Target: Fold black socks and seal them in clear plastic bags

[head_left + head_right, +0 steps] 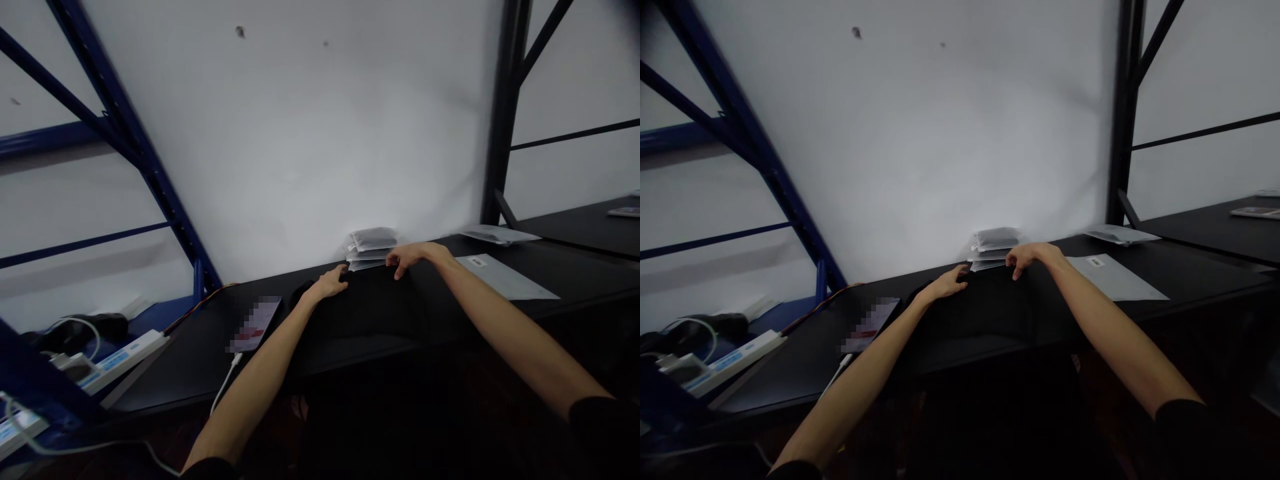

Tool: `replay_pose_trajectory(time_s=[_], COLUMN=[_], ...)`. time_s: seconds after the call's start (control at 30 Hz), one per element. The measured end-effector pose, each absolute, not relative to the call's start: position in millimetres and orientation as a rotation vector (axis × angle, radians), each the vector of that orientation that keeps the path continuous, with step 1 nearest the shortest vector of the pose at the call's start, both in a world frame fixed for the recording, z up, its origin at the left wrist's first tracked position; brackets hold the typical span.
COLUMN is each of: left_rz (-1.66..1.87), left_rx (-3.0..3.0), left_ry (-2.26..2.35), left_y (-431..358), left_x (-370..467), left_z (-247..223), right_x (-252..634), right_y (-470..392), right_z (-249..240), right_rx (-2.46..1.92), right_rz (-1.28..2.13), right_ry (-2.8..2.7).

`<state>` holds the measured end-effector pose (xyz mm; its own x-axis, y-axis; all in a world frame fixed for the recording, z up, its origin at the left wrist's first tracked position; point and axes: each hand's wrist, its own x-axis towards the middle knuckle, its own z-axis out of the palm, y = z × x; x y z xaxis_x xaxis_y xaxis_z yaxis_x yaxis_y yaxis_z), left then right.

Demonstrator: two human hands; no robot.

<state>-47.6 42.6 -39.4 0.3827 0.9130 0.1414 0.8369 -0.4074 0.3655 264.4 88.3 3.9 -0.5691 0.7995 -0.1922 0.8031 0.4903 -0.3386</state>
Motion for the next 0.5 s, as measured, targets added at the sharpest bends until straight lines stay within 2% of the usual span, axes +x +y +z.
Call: replay_pose_trajectory(time_s=[0.23, 0.5], left_rz=[0.495, 0.512], left_rx=[2.330, 2.495], left_ry=[1.601, 1.404], left_y=[34, 29], left_x=[-44, -44], left_z=[-26, -6], right_x=[264, 263], right_y=[84, 38], right_z=[10, 39], right_rx=[1.308, 0.931], right_rz=[-0.709, -1.176], right_ry=[2.881, 2.824])
